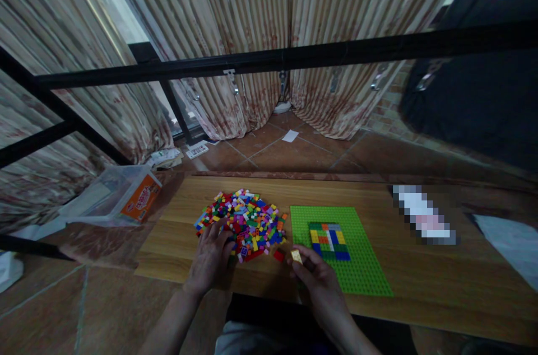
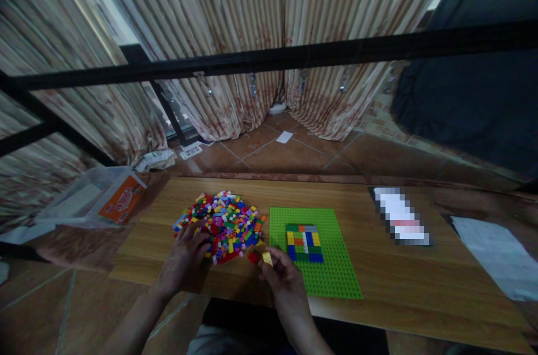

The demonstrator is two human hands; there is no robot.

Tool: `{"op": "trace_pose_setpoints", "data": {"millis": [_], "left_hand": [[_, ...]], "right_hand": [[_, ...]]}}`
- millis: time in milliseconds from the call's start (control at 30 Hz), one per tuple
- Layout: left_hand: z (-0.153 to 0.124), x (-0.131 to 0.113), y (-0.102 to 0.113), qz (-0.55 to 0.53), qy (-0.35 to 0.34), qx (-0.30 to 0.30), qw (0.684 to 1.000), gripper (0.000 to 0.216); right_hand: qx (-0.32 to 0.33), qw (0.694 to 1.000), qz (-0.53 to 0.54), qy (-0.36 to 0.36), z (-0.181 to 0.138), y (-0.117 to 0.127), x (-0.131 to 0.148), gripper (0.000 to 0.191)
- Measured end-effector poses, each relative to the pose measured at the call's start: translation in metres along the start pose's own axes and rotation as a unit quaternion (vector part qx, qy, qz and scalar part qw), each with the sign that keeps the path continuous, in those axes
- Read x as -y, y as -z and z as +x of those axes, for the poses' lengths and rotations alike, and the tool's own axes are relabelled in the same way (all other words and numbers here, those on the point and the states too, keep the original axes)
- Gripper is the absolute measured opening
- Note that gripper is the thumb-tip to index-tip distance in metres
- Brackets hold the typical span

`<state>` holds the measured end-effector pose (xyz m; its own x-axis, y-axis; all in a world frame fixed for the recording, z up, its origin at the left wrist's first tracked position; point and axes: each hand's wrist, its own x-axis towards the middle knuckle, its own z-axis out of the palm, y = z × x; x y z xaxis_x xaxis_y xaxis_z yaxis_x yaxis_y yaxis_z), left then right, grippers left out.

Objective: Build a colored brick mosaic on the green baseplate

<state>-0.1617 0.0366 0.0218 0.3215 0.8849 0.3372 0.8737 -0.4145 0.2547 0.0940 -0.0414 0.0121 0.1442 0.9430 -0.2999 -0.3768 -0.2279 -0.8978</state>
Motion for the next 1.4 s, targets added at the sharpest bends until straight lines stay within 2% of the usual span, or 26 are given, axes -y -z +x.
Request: {"op": "trace_pose_setpoints", "data": {"millis": [267, 433, 567, 733, 833, 933, 1033, 1133, 1400], "left_hand": [[0.003, 0.005, -0.005, -0.035, 0.015, -0.003, 0.999, 0.009], [-0.001, 0.005, -0.004, -0.021, 0.01, -0.014, 1.0, 0.016], [-0.003, 0.003, -0.001, -0.014, 0.017, 0.005, 1.0, 0.022], [-0.004, 0.003, -0.002, -0.007, 0.032, 0.019, 0.999, 0.023], [-0.004, 0.005, -0.005, -0.016, 0.045, 0.017, 0.999, 0.021], [-0.003, 0.008, -0.008, -0.027, 0.043, 0.017, 0.999, 0.018], [-0.003, 0.01, -0.01, -0.036, 0.037, 0.013, 0.999, 0.017], [-0.002, 0.01, -0.01, -0.043, 0.033, 0.008, 0.998, 0.018], [0.0, 0.002, -0.004, -0.036, 0.02, -0.013, 0.999, 0.017]], "right_hand": [[0.005, 1.0, -0.001, -0.004, 0.003, 0.002, -0.005, 0.042], [-0.002, 1.0, -0.001, -0.01, 0.0, 0.004, -0.003, 0.041], [-0.017, 1.0, -0.015, 0.001, -0.002, 0.0, -0.001, 0.043], [-0.027, 0.991, -0.115, 0.057, -0.009, -0.007, 0.001, 0.041], [0.007, 0.964, -0.241, 0.115, -0.014, -0.007, 0.001, 0.034], [0.061, 0.916, -0.353, 0.181, -0.014, -0.005, -0.006, 0.03], [0.111, 0.868, -0.427, 0.226, -0.008, -0.005, -0.015, 0.029], [0.133, 0.832, -0.478, 0.249, -0.003, -0.009, -0.017, 0.027], [0.143, 0.812, -0.52, 0.222, -0.004, -0.028, -0.005, 0.028]]}}
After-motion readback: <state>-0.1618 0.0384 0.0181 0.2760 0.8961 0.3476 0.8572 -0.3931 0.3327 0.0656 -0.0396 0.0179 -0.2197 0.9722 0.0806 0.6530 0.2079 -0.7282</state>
